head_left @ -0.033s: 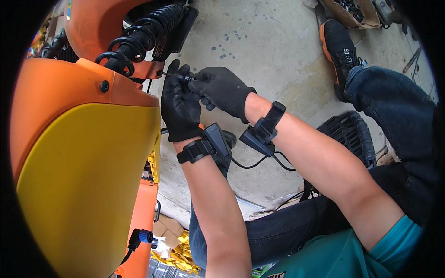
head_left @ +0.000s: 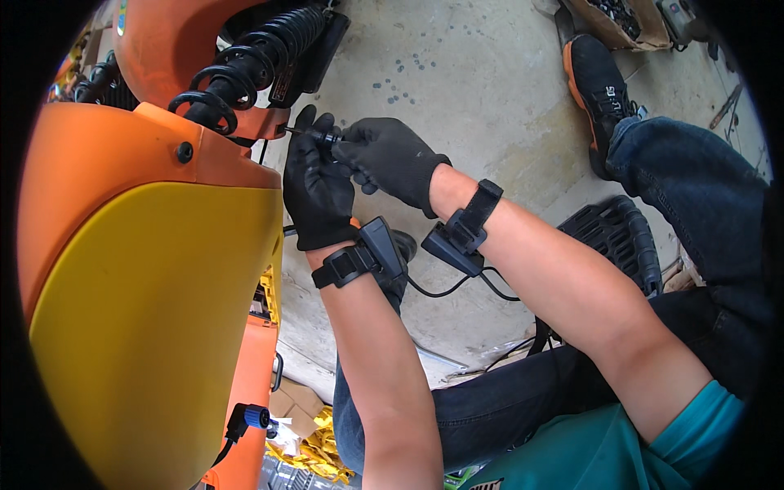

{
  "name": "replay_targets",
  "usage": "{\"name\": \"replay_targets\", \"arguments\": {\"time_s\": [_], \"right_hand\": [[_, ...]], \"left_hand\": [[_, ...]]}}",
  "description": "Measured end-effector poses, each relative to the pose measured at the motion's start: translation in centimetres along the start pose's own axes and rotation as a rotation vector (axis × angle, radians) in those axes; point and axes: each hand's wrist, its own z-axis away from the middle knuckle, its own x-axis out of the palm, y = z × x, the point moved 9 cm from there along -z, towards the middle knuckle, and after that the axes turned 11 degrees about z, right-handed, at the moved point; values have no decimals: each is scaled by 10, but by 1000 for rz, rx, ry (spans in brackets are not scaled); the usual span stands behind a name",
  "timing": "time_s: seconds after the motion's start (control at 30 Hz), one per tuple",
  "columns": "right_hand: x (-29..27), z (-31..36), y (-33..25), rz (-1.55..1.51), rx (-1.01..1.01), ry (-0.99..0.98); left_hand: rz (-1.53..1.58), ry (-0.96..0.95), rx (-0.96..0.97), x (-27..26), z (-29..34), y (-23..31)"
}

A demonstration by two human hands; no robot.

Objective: The person works on the internal components of an orange and yellow motorcycle while sitting on the floor. They handle small wires and electrical connectors by hand, performing connections and organizing the cables near the front steering column.

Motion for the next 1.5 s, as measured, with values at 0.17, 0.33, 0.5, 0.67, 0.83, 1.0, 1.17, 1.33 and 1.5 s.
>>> {"name": "replay_targets", "arguments": {"time_s": [0.17,0.33,0.5,0.67,0.83,1.0,1.17,1.33,1.5], "right_hand": [[-3,-1,-1,39,-46,77],[-2,1,-3,53,-19,50],[-6,12,-3,198,20,-17],[-38,11,-23,308,-187,198],[-32,2,-42,382,-345,108],[-37,0,-35,315,-186,70],[-41,-2,-38,384,-239,80],[-45,1,-47,504,-325,167],[-45,8,-47,486,-322,224]], "left_hand": [[141,42,-61,-3,4,-9],[159,31,-108,-1,6,-12],[-684,-109,199,14,18,15],[188,72,-97,-7,12,0],[-310,-43,12,4,12,7],[-16,60,-52,-2,11,3],[28,154,-61,-6,13,2],[-63,58,-38,2,13,5],[32,97,-79,-5,11,2]]}}
